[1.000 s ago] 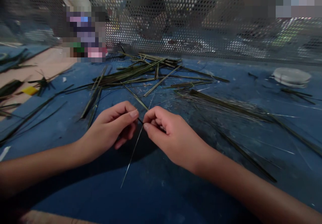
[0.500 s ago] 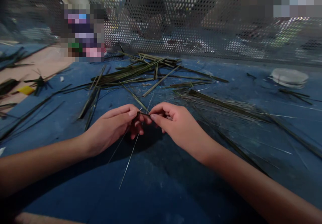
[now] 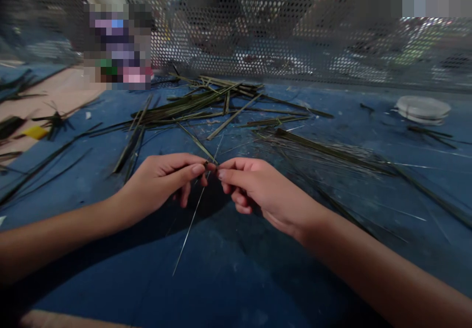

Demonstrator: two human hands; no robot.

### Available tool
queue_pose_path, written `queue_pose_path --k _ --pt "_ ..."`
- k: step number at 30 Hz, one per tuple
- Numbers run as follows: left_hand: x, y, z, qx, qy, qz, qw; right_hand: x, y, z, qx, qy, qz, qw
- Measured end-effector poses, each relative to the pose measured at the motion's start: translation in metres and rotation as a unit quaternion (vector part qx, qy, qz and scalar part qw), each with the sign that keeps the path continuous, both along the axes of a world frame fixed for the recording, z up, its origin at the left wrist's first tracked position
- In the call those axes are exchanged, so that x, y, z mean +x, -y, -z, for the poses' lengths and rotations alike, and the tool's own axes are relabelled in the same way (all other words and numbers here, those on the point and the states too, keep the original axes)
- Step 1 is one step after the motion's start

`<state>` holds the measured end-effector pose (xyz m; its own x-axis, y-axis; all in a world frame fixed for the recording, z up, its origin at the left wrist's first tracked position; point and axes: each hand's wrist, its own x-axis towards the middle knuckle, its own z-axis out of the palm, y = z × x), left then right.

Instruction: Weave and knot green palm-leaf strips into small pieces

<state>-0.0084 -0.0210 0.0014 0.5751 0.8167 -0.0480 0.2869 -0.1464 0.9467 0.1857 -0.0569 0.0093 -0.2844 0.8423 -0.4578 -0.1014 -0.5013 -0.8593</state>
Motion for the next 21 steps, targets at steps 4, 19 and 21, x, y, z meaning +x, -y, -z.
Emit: queue_pose_path --k 4,19,21 --pt "-0.004 0.000 0.000 0.179 -0.077 0.041 0.980 -0.002 0.000 -0.002 -0.032 -0.031 -0.003 0.999" --pt "-0.007 0.013 -0.010 0.409 -0.296 0.161 0.848 0.000 -0.002 0.000 -0.055 -0.061 -0.055 0.995" --pt "-0.009 0.014 -0.008 0.457 -0.293 0.166 0.823 0.001 -0.003 0.000 -0.071 -0.057 -0.062 0.994"
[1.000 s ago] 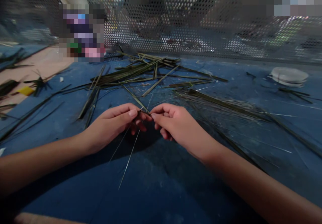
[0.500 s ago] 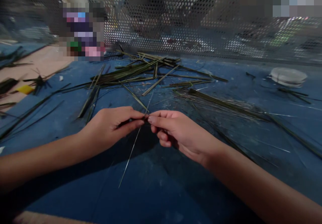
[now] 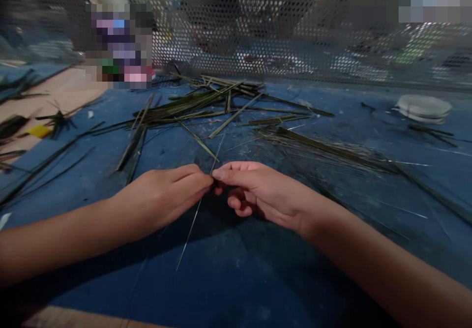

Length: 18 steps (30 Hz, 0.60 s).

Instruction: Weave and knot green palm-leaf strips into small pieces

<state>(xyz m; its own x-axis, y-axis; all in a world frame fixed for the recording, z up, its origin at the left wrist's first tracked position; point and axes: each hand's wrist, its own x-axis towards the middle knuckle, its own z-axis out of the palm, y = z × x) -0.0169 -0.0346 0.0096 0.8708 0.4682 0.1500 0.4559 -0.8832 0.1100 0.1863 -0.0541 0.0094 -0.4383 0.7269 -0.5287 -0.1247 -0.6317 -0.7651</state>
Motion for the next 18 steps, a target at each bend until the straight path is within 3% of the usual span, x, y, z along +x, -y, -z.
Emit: queue_pose_path --k 4,8,15,18 --pt "-0.003 0.000 0.002 0.077 -0.006 0.051 0.996 0.003 -0.003 0.001 -0.016 0.008 -0.007 1.000" --pt "-0.003 -0.001 0.004 0.096 -0.013 0.047 0.994 0.004 -0.003 0.003 0.000 0.028 -0.004 1.000" --pt "0.002 -0.008 0.015 0.069 0.098 -0.011 0.993 -0.002 0.000 0.003 0.063 0.038 0.037 0.997" --pt "0.002 -0.008 0.017 -0.005 0.140 -0.052 0.989 -0.008 0.005 0.001 0.089 0.041 0.054 0.994"
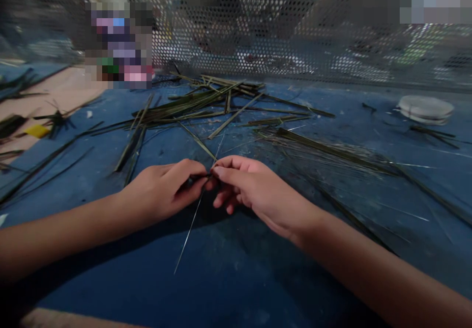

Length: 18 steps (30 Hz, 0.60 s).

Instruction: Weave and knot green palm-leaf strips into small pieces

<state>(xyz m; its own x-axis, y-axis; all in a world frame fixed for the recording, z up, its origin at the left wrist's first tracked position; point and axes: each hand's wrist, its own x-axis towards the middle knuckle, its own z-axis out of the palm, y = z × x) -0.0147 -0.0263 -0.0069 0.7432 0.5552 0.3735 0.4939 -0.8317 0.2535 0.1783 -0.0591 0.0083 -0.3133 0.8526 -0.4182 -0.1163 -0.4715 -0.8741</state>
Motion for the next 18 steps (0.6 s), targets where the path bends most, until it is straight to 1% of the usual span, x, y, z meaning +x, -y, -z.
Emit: queue_pose_path --k 2,4,7,9,10,12,14,16,18 --pt "0.001 0.002 -0.002 -0.101 0.026 -0.038 0.994 -0.005 0.004 -0.001 0.029 0.024 0.018 0.999" --pt "0.003 0.007 -0.006 -0.210 0.053 -0.072 0.974 -0.010 0.008 -0.001 0.066 0.056 0.040 0.995" --pt "0.007 0.013 -0.013 -0.356 0.101 -0.092 0.924 -0.014 0.013 0.001 0.128 0.105 0.060 0.984" --pt "0.009 0.015 -0.015 -0.428 0.133 -0.097 0.889 -0.014 0.015 0.003 0.171 0.137 0.069 0.973" --pt "0.009 0.016 -0.016 -0.451 0.143 -0.098 0.875 -0.014 0.015 0.003 0.188 0.152 0.069 0.968" --pt "0.009 0.014 -0.016 -0.475 0.146 -0.096 0.863 -0.013 0.015 0.004 0.206 0.179 0.061 0.960" --pt "0.008 0.011 -0.017 -0.475 0.134 -0.092 0.865 -0.011 0.013 0.003 0.196 0.192 0.046 0.960" --pt "0.007 0.008 -0.018 -0.454 0.111 -0.086 0.880 -0.009 0.009 0.001 0.166 0.184 0.027 0.968" --pt "0.005 0.005 -0.019 -0.416 0.079 -0.081 0.902 -0.007 0.005 -0.001 0.129 0.158 0.007 0.979"
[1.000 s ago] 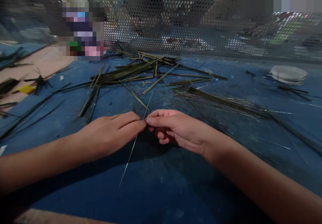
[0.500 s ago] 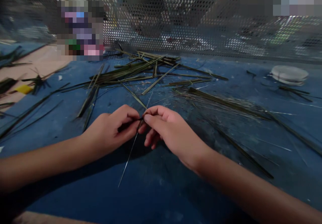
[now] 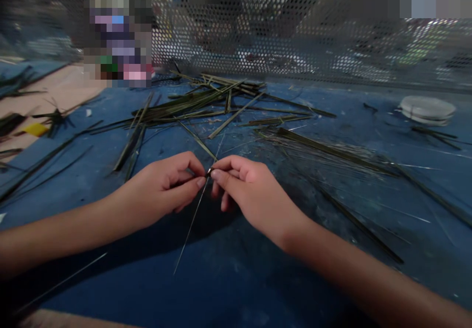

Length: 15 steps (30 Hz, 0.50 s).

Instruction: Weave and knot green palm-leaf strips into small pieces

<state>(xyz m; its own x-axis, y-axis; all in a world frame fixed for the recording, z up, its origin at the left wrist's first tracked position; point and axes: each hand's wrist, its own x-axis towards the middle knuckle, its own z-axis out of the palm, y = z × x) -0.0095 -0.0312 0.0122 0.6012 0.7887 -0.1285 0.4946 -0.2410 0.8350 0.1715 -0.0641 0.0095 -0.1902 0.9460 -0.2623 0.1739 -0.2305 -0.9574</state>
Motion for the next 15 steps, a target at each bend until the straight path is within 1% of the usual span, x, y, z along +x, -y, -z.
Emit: queue_pose_path --k 3,6,8,12,15 --pt "-0.002 -0.003 -0.002 0.066 -0.045 0.025 0.996 0.005 -0.005 -0.001 -0.061 -0.059 -0.022 0.996" --pt "-0.002 -0.005 -0.004 0.107 -0.069 0.047 0.991 0.009 -0.007 -0.001 -0.107 -0.108 -0.037 0.988" --pt "-0.003 -0.006 -0.004 0.116 -0.076 0.059 0.989 0.011 -0.008 0.000 -0.119 -0.121 -0.043 0.985" --pt "-0.004 -0.009 -0.002 0.130 -0.072 0.072 0.986 0.012 -0.009 0.003 -0.116 -0.139 -0.057 0.982" --pt "-0.005 -0.013 0.001 0.142 -0.052 0.087 0.985 0.013 -0.010 0.004 -0.145 -0.186 -0.062 0.970"
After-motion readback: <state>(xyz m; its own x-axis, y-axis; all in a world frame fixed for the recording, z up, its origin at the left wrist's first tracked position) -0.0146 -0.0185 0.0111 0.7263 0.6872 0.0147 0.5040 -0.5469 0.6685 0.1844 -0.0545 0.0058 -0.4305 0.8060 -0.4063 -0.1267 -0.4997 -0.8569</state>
